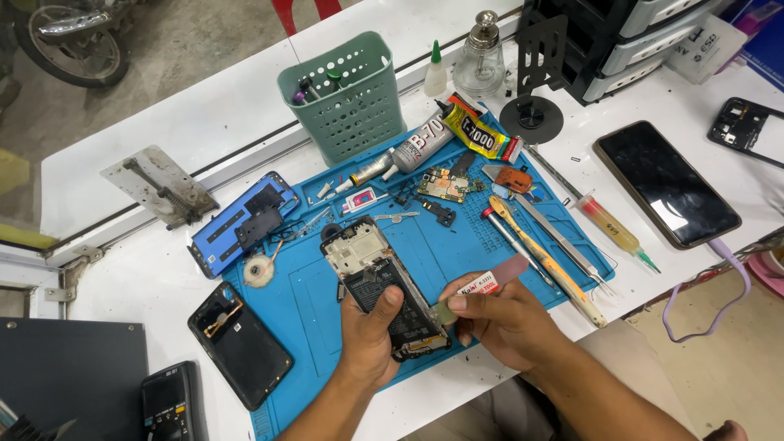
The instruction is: Technician disassembling a mobile phone using a pry tool to separate the frame from the screen.
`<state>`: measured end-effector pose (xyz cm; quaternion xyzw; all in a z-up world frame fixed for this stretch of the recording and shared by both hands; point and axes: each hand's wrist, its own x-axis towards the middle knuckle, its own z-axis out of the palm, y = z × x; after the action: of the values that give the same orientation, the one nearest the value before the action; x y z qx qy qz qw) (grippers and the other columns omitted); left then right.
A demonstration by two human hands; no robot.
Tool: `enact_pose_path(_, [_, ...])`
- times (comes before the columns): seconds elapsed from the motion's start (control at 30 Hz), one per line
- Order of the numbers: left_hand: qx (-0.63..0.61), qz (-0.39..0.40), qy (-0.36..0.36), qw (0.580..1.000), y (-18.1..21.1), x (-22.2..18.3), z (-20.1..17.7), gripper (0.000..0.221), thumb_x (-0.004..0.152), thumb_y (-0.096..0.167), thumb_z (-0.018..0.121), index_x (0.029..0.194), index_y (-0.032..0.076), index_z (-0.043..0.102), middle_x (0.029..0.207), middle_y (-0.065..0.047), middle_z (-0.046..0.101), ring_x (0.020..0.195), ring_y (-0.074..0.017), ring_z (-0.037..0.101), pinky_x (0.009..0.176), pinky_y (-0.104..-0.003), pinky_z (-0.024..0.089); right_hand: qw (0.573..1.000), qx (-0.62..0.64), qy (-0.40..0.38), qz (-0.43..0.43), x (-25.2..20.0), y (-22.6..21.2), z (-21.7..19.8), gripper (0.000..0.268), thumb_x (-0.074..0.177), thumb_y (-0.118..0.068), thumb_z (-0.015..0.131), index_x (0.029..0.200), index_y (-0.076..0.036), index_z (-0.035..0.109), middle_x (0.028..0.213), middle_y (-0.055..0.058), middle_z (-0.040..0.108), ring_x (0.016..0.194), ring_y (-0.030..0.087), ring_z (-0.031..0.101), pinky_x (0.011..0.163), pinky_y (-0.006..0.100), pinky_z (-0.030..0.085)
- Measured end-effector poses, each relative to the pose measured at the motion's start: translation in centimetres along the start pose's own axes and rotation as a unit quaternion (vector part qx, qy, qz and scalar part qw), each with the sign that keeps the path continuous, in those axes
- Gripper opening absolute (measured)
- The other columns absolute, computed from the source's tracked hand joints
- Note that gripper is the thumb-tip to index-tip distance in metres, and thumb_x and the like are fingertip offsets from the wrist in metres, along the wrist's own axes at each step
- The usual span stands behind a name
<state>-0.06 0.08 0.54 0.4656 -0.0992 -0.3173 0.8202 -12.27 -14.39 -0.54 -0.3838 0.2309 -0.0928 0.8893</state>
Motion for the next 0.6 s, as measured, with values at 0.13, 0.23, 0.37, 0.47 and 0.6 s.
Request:
enact_pose_path(0.13, [0.011, -0.003, 0.011, 1.0, -0.12, 0.17, 0.02, 0.06, 0.073, 0.037, 0.086, 0.118, 0.001, 0.068, 0.11, -0.014, 0.075, 0.102, -0.0308, 0.072, 0.085, -0.048, 0.063, 1.0, -0.004, -0.006, -0.001, -0.02, -0.16, 0.04, 0.024, 0.078, -0.011, 0.08, 0.092, 0.008, 0.076, 0.077, 0.018, 0.076, 0.058, 0.024, 0.066, 0.046, 0.032, 0.052])
enact_pose_path(0.23, [0.004, 0.002, 0.004, 1.0, -0.14, 0.09, -0.16, 0.053, 0.075, 0.037, 0.087, 0.111, 0.003, 0.07, 0.105, -0.011, 0.075, 0.099, -0.029, 0.072, 0.083, -0.047, 0.062, 1.0, -0.003, -0.001, -0.008, 0.06, 0.05, 0.05, 0.025, 0.077, -0.01, 0.081, 0.093, 0.009, 0.076, 0.077, 0.019, 0.077, 0.057, 0.024, 0.067, 0.045, 0.032, 0.053])
enact_pose_path(0.37, [-0.004, -0.01, 0.004, 1.0, -0.07, 0.03, -0.06, 0.057, 0.073, 0.037, 0.088, 0.113, 0.002, 0.069, 0.106, -0.013, 0.075, 0.099, -0.0309, 0.072, 0.083, -0.048, 0.063, 1.0, -0.005, 0.004, -0.004, -0.01, 0.0, 0.08, 0.025, 0.077, -0.011, 0.081, 0.092, 0.008, 0.076, 0.077, 0.019, 0.076, 0.058, 0.025, 0.066, 0.045, 0.032, 0.052])
enact_pose_path(0.47, [-0.003, -0.007, 0.006, 1.0, -0.1, -0.02, -0.01, 0.055, 0.074, 0.037, 0.088, 0.113, 0.002, 0.069, 0.106, -0.013, 0.076, 0.098, -0.0312, 0.073, 0.081, -0.049, 0.063, 1.0, -0.01, 0.012, -0.003, -0.02, 0.17, -0.09, 0.024, 0.079, -0.01, 0.079, 0.094, 0.008, 0.076, 0.078, 0.021, 0.076, 0.061, 0.028, 0.066, 0.046, 0.034, 0.051])
enact_pose_path(0.6, [0.02, 0.008, -0.008, 1.0, 0.19, 0.03, 0.06, 0.054, 0.077, 0.04, 0.086, 0.114, 0.004, 0.07, 0.108, -0.01, 0.076, 0.103, -0.0277, 0.071, 0.088, -0.046, 0.061, 0.999, -0.02, 0.037, -0.001, 0.17, 0.34, -0.18, 0.023, 0.079, -0.008, 0.078, 0.093, 0.009, 0.076, 0.076, 0.025, 0.074, 0.061, 0.031, 0.065, 0.046, 0.035, 0.049])
